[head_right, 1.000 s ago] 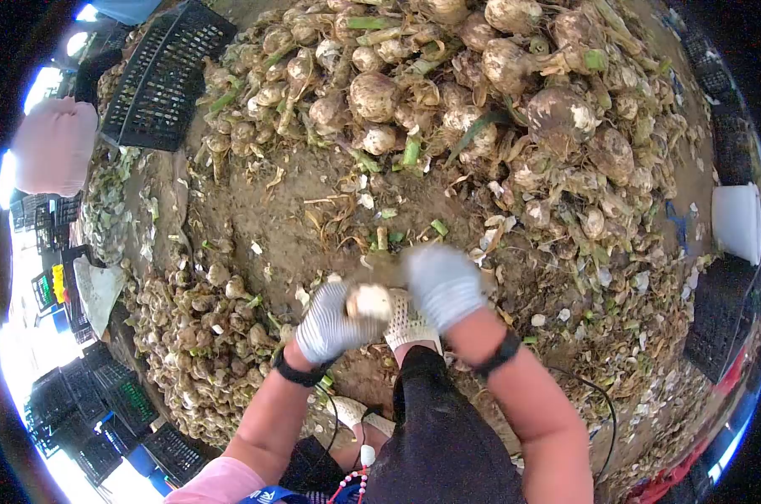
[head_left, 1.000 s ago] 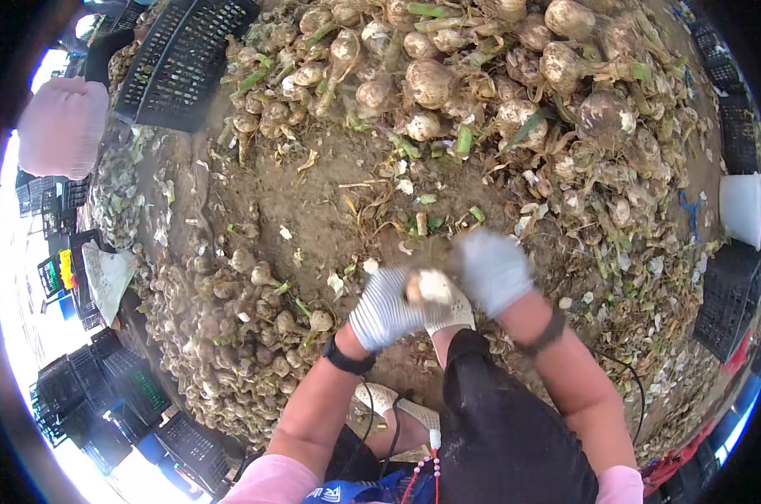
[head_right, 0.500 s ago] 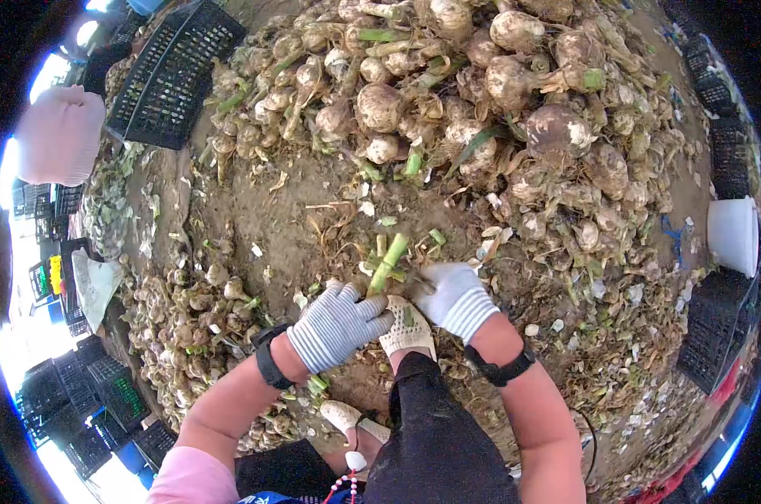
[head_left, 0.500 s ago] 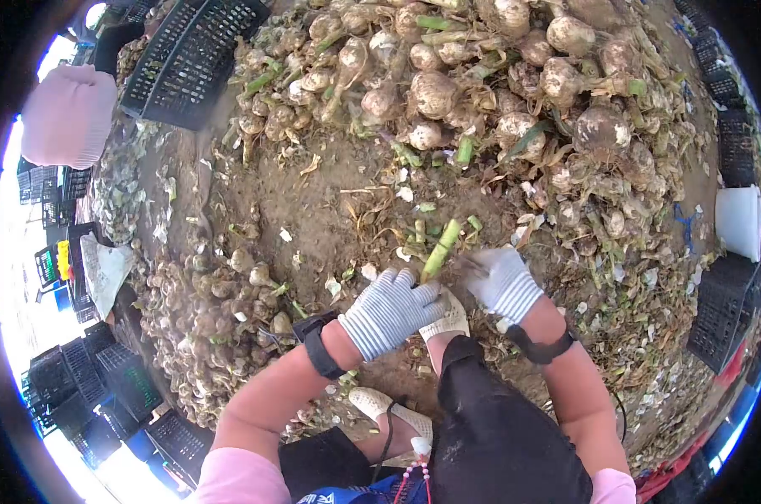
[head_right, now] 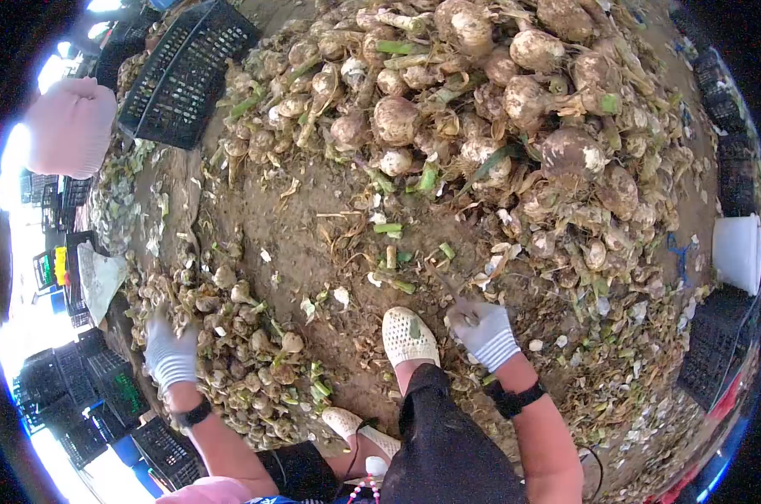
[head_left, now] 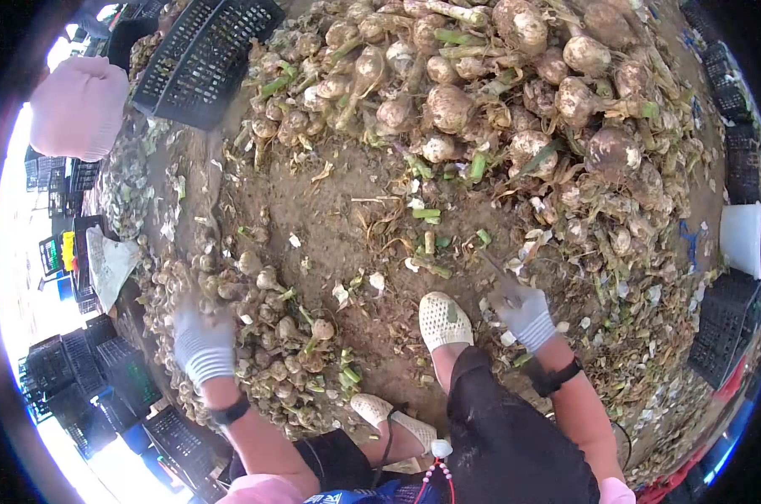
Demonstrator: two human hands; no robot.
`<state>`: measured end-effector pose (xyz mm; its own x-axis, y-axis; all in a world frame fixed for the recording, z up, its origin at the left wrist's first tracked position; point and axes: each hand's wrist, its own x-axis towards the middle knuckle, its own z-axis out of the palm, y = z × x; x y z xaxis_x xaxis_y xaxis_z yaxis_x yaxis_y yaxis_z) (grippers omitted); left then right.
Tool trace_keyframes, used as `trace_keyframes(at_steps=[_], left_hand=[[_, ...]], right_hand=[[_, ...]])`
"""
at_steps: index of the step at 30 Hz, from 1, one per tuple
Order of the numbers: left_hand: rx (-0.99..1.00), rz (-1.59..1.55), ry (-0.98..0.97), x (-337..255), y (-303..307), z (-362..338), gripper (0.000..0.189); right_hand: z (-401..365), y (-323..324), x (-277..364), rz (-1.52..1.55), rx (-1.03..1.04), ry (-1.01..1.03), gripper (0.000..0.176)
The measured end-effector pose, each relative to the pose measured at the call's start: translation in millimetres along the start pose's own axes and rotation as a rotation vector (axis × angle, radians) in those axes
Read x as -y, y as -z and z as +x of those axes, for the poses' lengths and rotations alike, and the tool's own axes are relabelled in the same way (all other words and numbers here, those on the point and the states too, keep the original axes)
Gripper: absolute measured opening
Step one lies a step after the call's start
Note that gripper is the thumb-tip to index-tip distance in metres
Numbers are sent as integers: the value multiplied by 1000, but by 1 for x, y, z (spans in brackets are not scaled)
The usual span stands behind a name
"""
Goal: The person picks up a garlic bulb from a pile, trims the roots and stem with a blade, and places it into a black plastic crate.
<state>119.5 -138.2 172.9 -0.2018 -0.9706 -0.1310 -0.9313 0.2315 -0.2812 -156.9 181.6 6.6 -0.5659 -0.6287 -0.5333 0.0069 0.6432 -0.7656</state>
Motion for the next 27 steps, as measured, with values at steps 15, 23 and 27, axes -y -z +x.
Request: trace_keyframes(at_steps=[15, 23, 27], left_hand=[[132, -53, -1035, -317, -78, 57, 40], [574, -955, -662, -210, -121, -16, 69], [1074, -1502, -277, -192, -75, -35, 69]], right_hand=[[-1, 17, 15, 130, -49, -101, 21], [19, 5, 52, -562, 56, 234, 21], [24, -5, 88, -676, 108, 367, 18]])
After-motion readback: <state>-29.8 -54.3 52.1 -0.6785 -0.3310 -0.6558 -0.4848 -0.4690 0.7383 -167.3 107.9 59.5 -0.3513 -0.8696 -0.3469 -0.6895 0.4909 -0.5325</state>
